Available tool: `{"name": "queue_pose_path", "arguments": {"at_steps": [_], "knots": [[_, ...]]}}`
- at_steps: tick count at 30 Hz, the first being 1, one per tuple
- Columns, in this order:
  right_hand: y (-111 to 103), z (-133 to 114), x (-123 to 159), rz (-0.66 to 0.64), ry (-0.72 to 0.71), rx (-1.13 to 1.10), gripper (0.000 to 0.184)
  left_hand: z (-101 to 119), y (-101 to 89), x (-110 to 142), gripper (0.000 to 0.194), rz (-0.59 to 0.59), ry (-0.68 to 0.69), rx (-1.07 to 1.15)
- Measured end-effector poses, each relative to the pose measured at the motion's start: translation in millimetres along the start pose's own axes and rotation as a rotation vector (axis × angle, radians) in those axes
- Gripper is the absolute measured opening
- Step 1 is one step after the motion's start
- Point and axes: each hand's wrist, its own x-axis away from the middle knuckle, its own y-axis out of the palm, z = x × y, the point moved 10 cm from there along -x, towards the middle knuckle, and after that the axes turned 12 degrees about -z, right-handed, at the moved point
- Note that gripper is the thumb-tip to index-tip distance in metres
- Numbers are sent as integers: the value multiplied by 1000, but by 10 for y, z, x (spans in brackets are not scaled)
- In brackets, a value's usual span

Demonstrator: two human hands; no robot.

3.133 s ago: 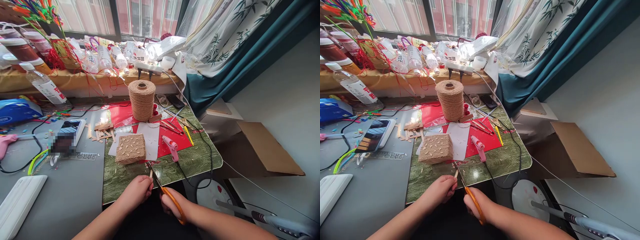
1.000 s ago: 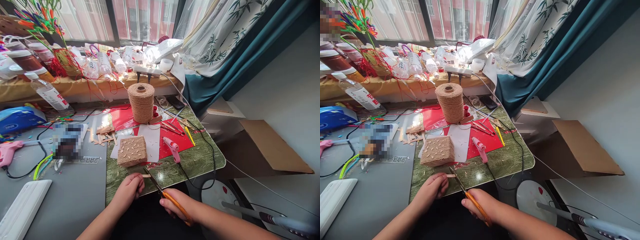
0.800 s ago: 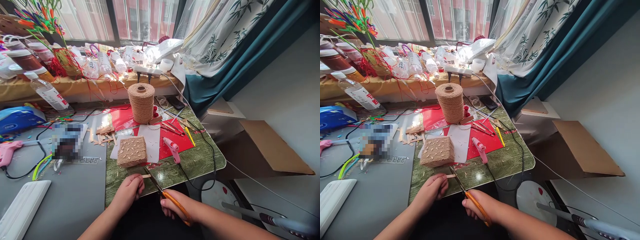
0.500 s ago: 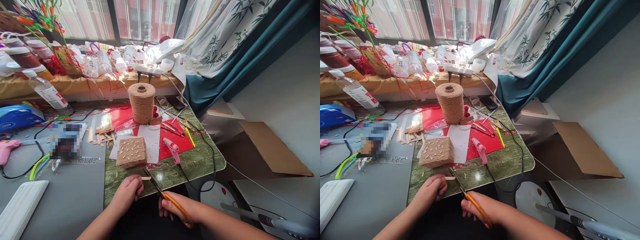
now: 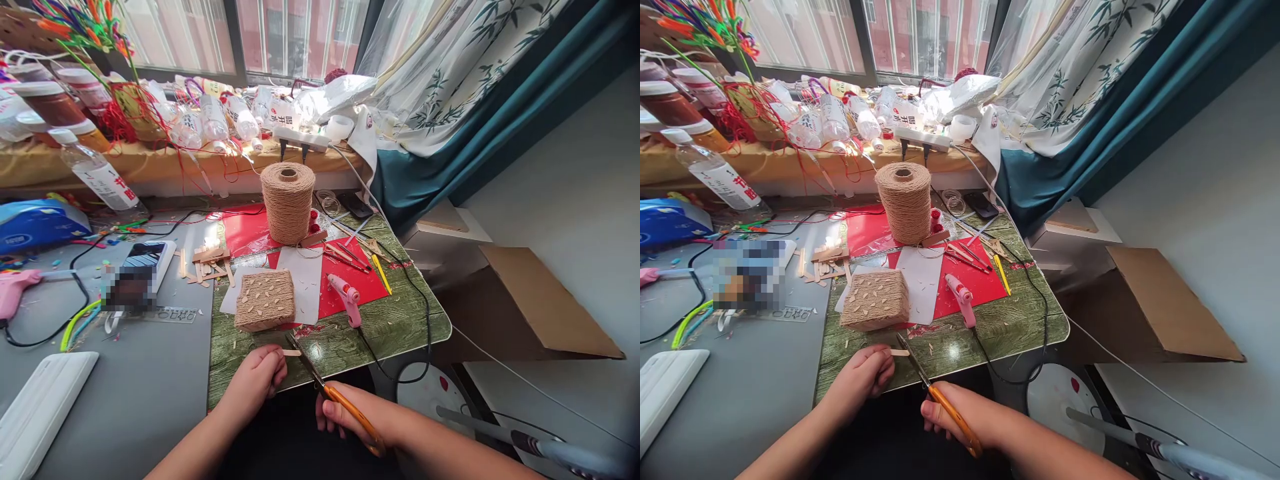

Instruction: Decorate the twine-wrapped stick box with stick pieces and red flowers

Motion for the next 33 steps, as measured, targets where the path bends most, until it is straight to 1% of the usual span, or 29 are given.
{"name": "queue_pose_path", "arguments": {"at_steps": [8, 13, 18, 23, 27, 33], "knots": [[7, -5, 13, -21, 39, 69, 66, -49, -14, -31, 33, -18, 19, -30], [-4, 36, 12, 2, 39, 68, 65, -8, 7, -7, 32, -17, 18, -17], [-5, 19, 16, -2, 53, 67, 67, 73, 33, 27, 34, 1, 13, -76], [-7, 27, 10, 7, 53, 62, 66, 51, 36, 26, 33, -6, 13, -65], [-21, 30, 1, 42, 56, 83, 63, 2, 22, 6, 33, -14, 11, -53], [-22, 0, -37, 96, 58, 79, 59, -3, 14, 6, 33, -17, 8, -86]]}}
